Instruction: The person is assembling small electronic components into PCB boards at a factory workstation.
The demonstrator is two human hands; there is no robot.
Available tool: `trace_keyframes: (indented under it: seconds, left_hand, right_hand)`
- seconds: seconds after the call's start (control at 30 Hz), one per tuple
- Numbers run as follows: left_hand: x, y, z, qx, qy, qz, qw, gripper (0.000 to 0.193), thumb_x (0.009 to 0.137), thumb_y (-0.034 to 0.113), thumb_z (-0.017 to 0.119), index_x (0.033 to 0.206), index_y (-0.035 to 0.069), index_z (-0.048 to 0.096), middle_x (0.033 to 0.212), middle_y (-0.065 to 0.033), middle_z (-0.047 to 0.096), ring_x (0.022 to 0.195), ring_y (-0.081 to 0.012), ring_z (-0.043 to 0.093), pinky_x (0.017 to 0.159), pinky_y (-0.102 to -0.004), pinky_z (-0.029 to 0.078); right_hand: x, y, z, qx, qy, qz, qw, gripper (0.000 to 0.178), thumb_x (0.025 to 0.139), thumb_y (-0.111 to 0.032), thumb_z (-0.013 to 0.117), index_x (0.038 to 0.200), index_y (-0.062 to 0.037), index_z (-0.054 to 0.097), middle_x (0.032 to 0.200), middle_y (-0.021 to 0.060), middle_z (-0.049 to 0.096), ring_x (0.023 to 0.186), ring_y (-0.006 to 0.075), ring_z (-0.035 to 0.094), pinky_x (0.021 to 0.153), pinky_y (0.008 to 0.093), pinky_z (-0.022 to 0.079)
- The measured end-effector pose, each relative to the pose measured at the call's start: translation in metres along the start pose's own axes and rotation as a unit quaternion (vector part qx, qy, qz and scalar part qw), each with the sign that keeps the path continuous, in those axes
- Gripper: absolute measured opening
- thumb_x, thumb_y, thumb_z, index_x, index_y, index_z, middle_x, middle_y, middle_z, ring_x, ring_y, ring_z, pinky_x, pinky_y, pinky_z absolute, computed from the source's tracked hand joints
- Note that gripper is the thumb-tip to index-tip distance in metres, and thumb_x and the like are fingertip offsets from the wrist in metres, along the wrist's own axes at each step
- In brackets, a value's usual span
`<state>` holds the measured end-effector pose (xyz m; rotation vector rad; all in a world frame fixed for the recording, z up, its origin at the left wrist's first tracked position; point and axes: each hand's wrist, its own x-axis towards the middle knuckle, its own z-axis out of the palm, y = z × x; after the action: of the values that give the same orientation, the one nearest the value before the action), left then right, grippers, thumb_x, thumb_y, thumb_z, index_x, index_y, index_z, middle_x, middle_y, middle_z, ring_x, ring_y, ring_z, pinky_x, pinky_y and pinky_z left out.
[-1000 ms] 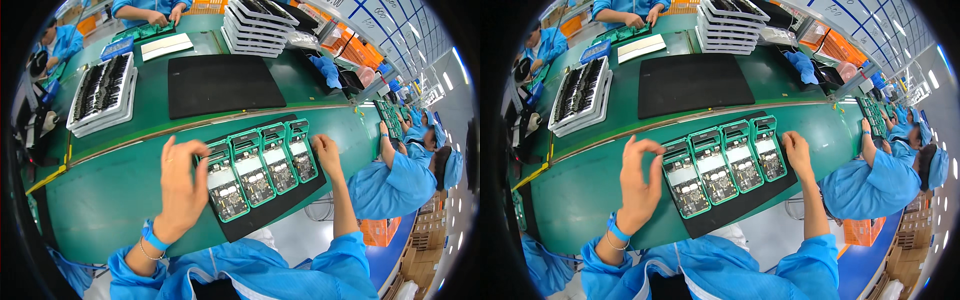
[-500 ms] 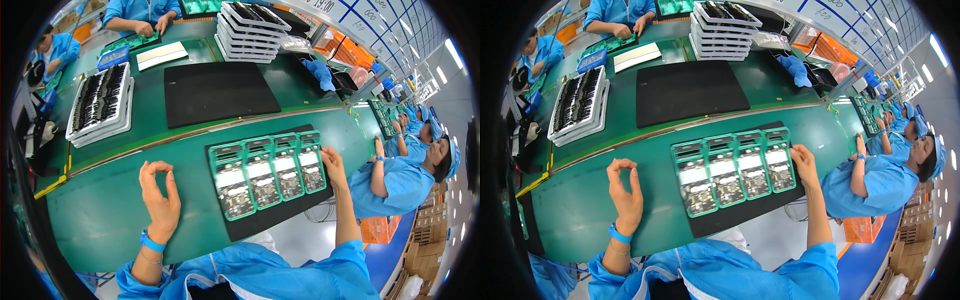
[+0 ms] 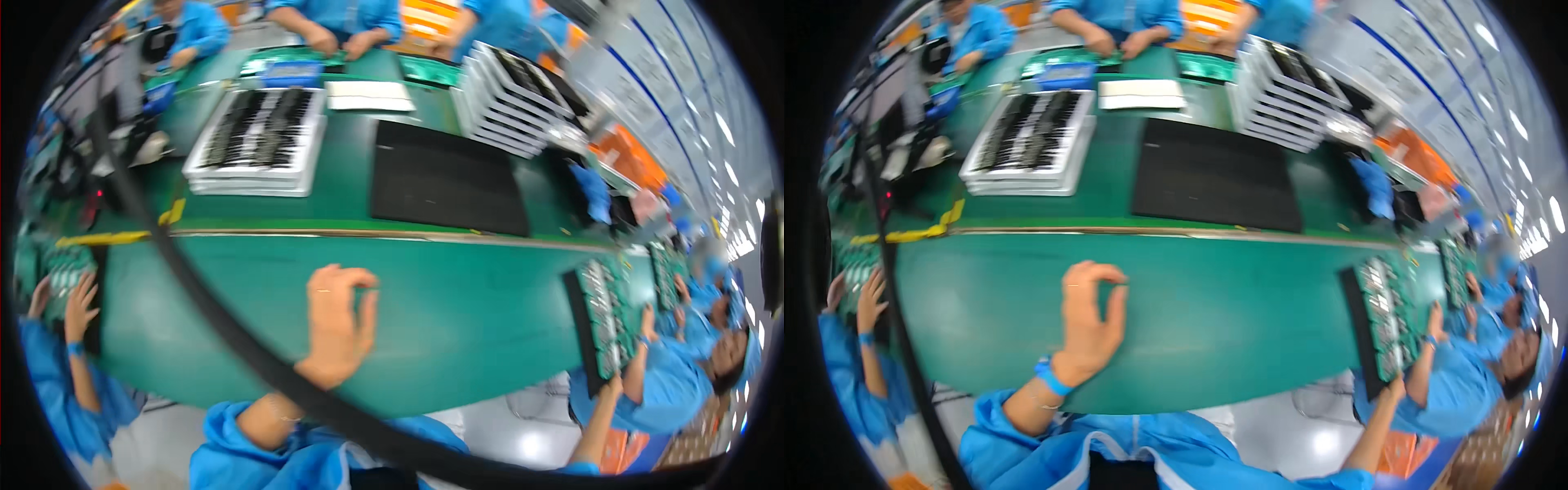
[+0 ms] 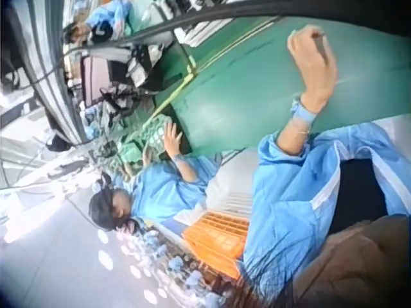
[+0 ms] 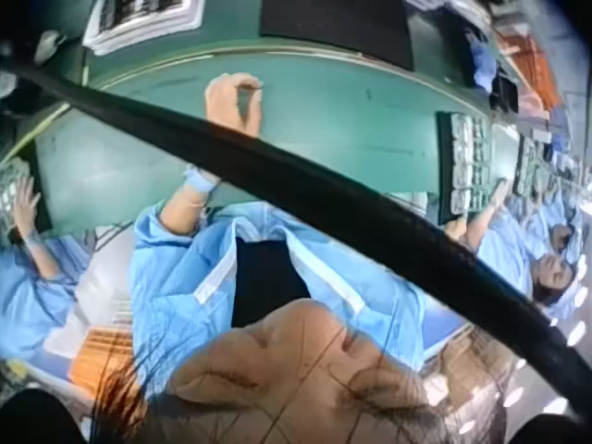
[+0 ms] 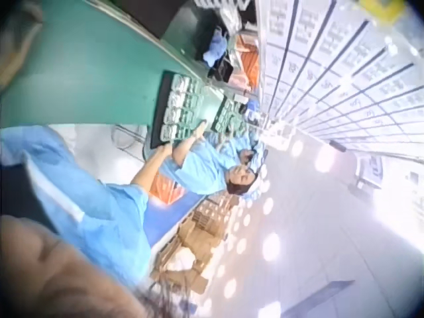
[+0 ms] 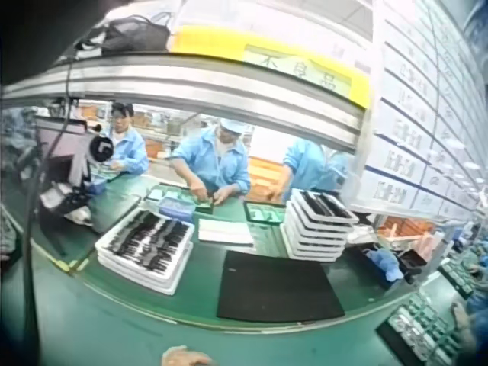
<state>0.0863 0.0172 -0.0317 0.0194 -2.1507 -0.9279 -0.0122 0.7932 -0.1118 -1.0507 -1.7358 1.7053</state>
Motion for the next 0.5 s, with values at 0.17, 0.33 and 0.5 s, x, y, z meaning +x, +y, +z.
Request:
trace_keyframes:
  seconds: [0.17, 0.33, 0.5]
  left_hand:
    - [-0.004, 0.001, 0.007, -0.051, -0.013, -0.001, 0.999, 0.032, 0.091, -0.005, 0.074, 0.119, 0.005, 0.062, 0.108, -0.0093, 0.068, 0.103, -0.032, 0.067, 0.112, -0.0551, 0.046]
    - [-0.009, -0.003, 0.009, -0.056, -0.018, 0.003, 0.998, 0.033, 0.091, -0.005, 0.074, 0.119, 0.005, 0.062, 0.11, -0.0087, 0.069, 0.101, -0.0292, 0.069, 0.111, -0.0553, 0.047]
    - [-0.006, 0.021, -0.02, -0.085, -0.048, -0.022, 0.995, 0.03, 0.092, -0.001, 0.076, 0.118, 0.004, 0.063, 0.111, -0.0083, 0.069, 0.103, -0.0311, 0.068, 0.113, -0.0563, 0.047]
  right_hand:
    - [0.011, -0.004, -0.004, -0.07, 0.048, -0.054, 0.995, 0.025, 0.104, -0.011, 0.071, 0.123, 0.0049, 0.073, 0.112, 0.0145, 0.075, 0.103, 0.0215, 0.071, 0.094, 0.036, 0.057]
    - [-0.003, -0.015, 0.018, -0.206, 0.103, -0.166, 0.959, 0.026, 0.102, -0.008, 0.071, 0.124, 0.0049, 0.071, 0.114, 0.0173, 0.074, 0.105, 0.0243, 0.07, 0.096, 0.0382, 0.057]
    - [-0.044, -0.018, 0.038, -0.257, 0.119, -0.4, 0.871, 0.026, 0.101, -0.004, 0.07, 0.125, 0.0049, 0.069, 0.116, 0.0201, 0.073, 0.107, 0.0272, 0.07, 0.099, 0.0404, 0.057]
